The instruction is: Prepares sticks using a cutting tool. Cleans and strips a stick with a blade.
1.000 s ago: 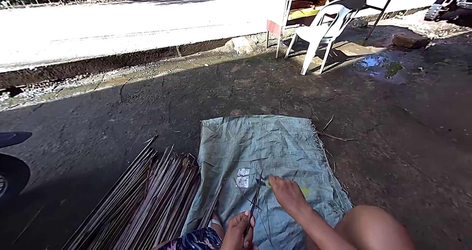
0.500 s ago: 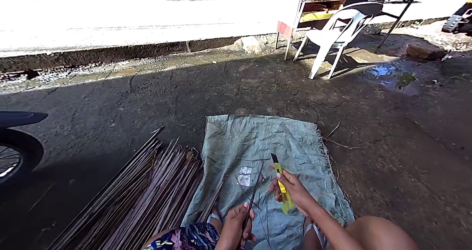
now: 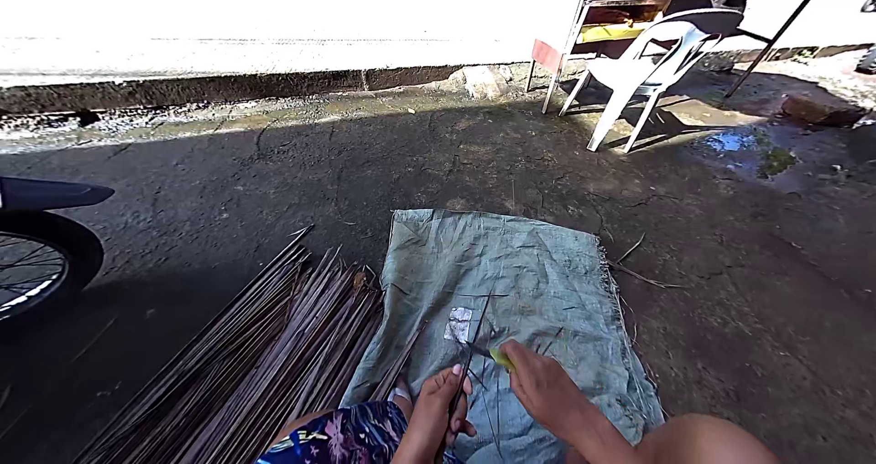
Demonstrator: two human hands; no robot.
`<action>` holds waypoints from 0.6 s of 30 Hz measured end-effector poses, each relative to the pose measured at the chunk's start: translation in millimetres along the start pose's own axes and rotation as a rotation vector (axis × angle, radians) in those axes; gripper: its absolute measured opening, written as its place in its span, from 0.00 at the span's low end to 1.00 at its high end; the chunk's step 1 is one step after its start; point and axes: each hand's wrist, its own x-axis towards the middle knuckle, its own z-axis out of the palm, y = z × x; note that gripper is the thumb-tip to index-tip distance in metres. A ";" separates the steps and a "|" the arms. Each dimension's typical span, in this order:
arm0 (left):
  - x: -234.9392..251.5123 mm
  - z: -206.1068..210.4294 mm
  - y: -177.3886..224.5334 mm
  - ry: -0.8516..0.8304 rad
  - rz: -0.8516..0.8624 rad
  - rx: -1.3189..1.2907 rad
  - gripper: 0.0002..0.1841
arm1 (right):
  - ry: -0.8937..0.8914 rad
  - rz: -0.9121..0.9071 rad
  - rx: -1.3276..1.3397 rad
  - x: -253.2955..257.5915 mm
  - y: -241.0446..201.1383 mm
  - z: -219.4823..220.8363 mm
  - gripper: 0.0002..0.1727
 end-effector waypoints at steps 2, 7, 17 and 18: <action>0.3 0.2 -2.0 0.002 0.009 -0.007 0.23 | 0.084 -0.138 -0.180 -3.8 -2.1 14.4 0.08; 2.1 1.1 -3.9 0.013 -0.045 0.066 0.23 | 0.056 -0.131 -0.331 -0.1 11.2 19.5 0.12; 4.8 3.6 -1.9 0.046 -0.066 0.085 0.23 | 0.109 -0.122 -0.409 -1.3 12.8 24.7 0.08; 4.8 4.1 -1.9 0.045 -0.073 0.089 0.23 | 0.095 -0.071 -0.422 0.6 15.0 22.2 0.08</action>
